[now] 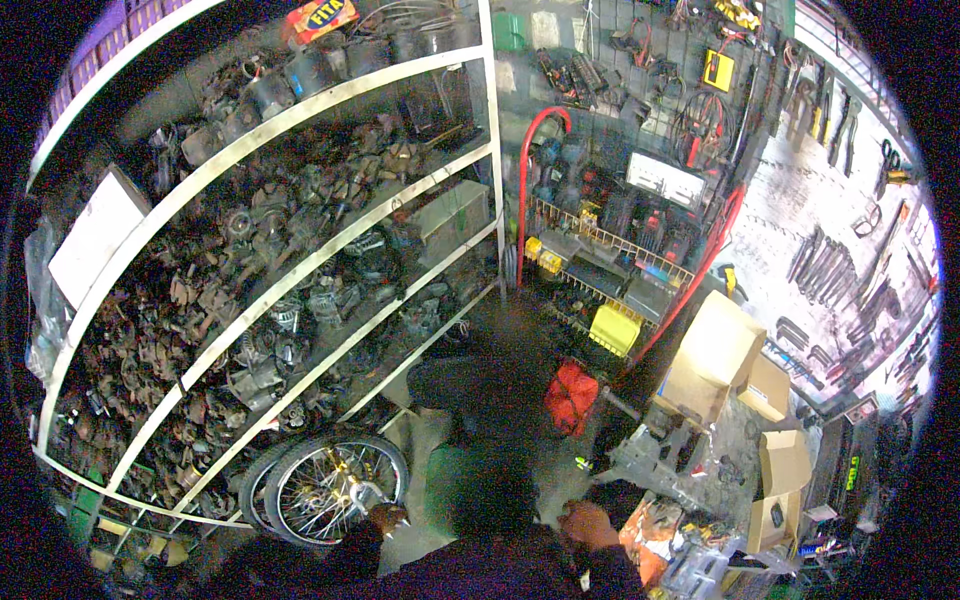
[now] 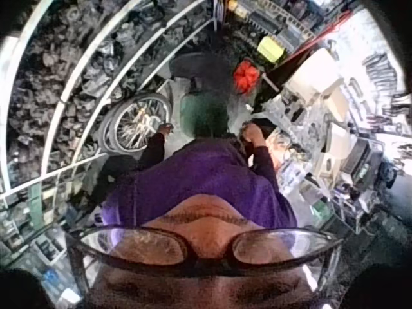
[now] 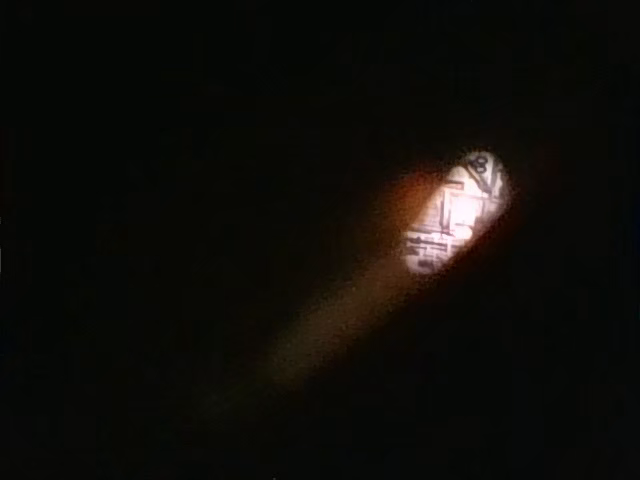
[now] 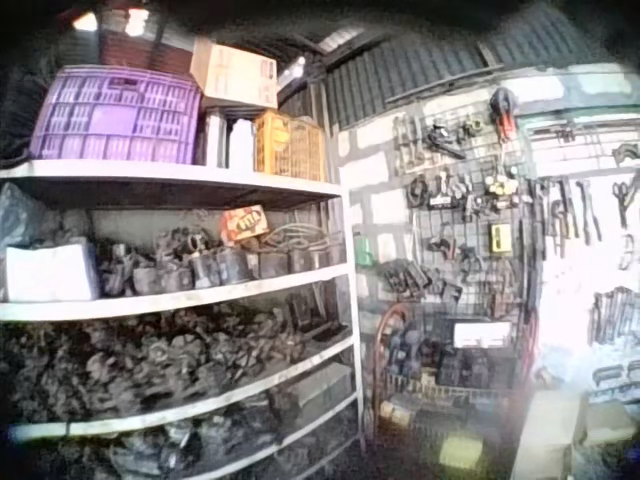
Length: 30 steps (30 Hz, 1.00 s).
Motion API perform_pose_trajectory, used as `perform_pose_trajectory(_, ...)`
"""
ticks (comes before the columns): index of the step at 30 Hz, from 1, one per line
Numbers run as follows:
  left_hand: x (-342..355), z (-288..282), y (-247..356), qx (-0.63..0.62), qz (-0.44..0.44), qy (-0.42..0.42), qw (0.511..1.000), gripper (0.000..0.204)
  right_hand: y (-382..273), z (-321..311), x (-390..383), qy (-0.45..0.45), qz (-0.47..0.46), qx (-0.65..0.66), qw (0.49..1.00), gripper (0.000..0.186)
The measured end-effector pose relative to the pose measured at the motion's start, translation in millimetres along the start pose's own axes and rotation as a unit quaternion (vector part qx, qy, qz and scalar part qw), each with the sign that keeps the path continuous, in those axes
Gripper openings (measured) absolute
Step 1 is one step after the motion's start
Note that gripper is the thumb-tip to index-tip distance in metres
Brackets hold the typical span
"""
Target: The person uses a test light to check electrical connections in a vehicle's engine bay. They probe several wires and components, observing the test light's response. After finishing, they walk through a cluttered workshop and pick up a metal bar.
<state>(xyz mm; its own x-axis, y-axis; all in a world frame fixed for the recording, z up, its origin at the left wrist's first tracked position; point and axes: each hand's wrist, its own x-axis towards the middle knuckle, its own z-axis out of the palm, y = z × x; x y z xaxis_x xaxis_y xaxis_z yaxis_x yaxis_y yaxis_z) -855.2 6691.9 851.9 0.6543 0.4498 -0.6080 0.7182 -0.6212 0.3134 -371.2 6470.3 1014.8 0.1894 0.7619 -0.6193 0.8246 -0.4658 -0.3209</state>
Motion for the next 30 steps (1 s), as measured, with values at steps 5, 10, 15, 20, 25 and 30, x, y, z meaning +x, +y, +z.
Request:
perform_pose_trajectory(5, -21, 69, -26, -0.728, -0.312, 0.031, 0.61, 0.041, -55, -31, 13, 0.06, -0.1, -0.013, 0.993, 0.049)
perform_pose_trajectory(10, -95, 127, -34, -0.654, -0.381, -0.067, 0.651, 0.045, -92, -38, 13, 0.054, -0.111, -0.003, 0.992, 0.048)
perform_pose_trajectory(15, -125, 171, -47, -0.616, -0.372, -0.066, 0.691, 0.04, -66, 11, 39, 0.013, -0.109, -0.027, 0.994, 0.053)
perform_pose_trajectory(20, -100, 160, -65, -0.58, -0.337, 0.024, 0.741, 0.035, -46, 44, 53, 0.051, -0.152, -0.014, 0.987, 0.058)
perform_pose_trajectory(25, -65, 149, -79, -0.521, -0.292, 0.114, 0.794, 0.03, -63, 1, 72, -0.088, -0.098, -0.03, 0.991, 0.061)
perform_pose_trajectory(30, -53, 153, -62, -0.05, -0.192, 0.037, 0.979, 0.036, -49, -30, 142, -0.161, -0.182, -0.146, 0.959, 0.06)
